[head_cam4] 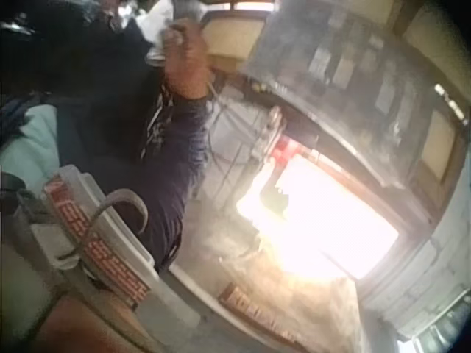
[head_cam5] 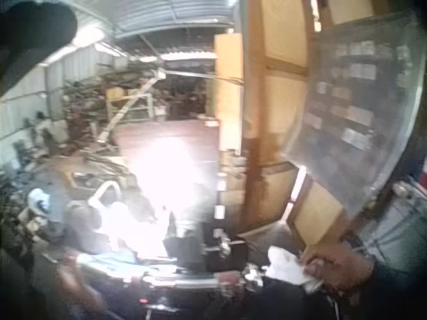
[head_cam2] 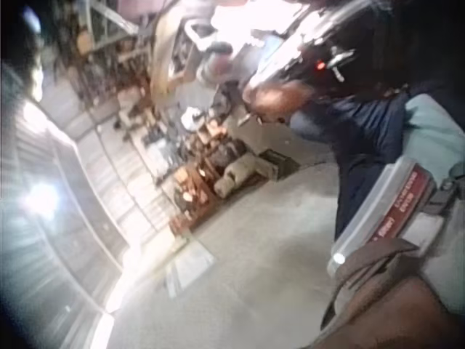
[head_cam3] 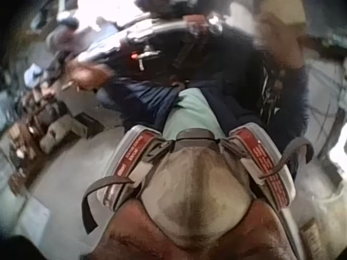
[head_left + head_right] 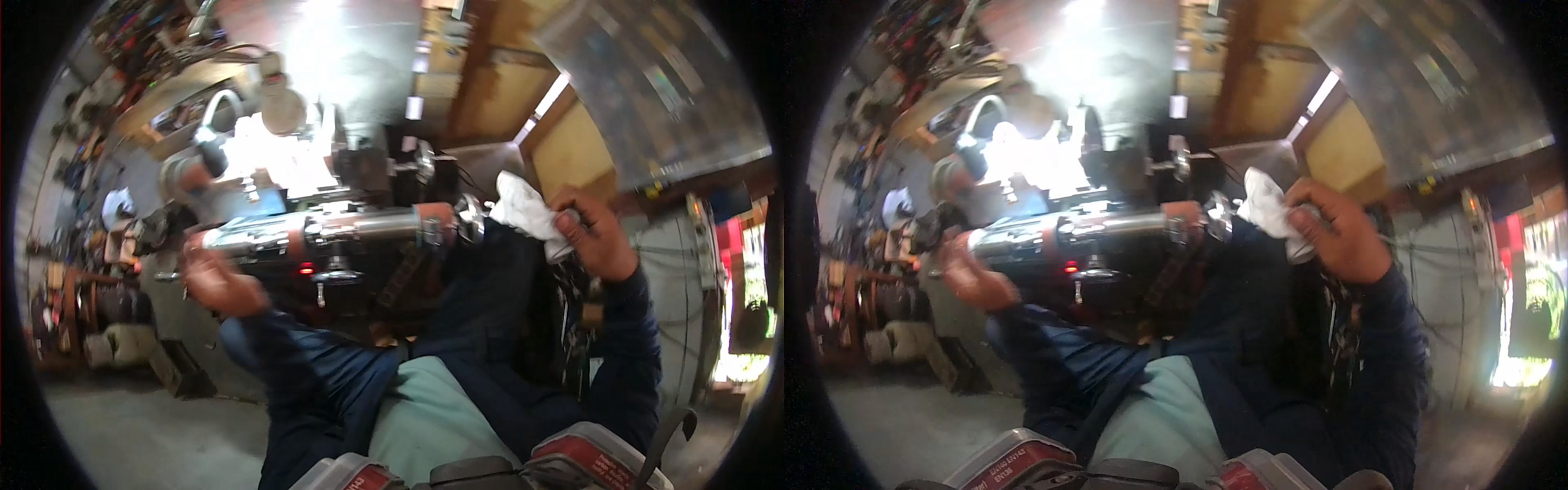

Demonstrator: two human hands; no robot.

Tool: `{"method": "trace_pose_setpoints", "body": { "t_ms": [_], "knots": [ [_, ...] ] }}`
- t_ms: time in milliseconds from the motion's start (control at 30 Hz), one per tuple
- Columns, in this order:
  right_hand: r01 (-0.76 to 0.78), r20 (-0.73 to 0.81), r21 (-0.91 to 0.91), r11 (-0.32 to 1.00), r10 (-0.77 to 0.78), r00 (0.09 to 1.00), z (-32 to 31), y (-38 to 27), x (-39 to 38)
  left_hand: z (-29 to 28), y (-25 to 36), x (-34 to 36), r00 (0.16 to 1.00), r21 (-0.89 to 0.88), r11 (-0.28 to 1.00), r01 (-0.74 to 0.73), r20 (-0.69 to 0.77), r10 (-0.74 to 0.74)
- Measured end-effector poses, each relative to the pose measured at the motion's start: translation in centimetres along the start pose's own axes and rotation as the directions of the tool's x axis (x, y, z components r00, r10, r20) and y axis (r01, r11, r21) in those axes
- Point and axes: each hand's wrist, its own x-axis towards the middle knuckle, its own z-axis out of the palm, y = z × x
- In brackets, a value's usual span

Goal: The person uses a grinding machine to service a camshaft, turning various handwheels to position the component and using a digital caliper to measure the resulting dimensions.

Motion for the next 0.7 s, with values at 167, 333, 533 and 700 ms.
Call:
{"method": "trace_pose_setpoints", "body": {
  "t_ms": [167, 333, 533, 700],
  "knots": [
    [0.085, 0.118, 0.503, 0.86, -0.166, 0.979, 11.6, -4.1, 7.5, 4.0, 12.8, -7.0, 0.774, -0.666, 0.731, 0.149, 0.538, 0.333],
    [0.153, 0.211, 0.466, 0.872, -0.278, 0.937, 14.5, -5.2, 14.1, 8.8, 7.2, -6.9, 0.888, -0.652, 0.637, 0.412, 0.444, -0.12],
    [-0.038, 0.254, 0.393, 0.919, -0.069, 0.965, 17.6, 2.9, 24.8, 17.3, 2.3, -5.6, 0.732, -0.326, 0.702, 0.633, -0.044, -0.68],
    [-0.061, 0.265, 0.274, 0.96, -0.014, 0.964, 22.8, 14.1, 32.4, 19.4, 2.3, -5.7, 0.664, -0.562, 0.426, 0.709, 0.329, -0.672]
  ]
}}
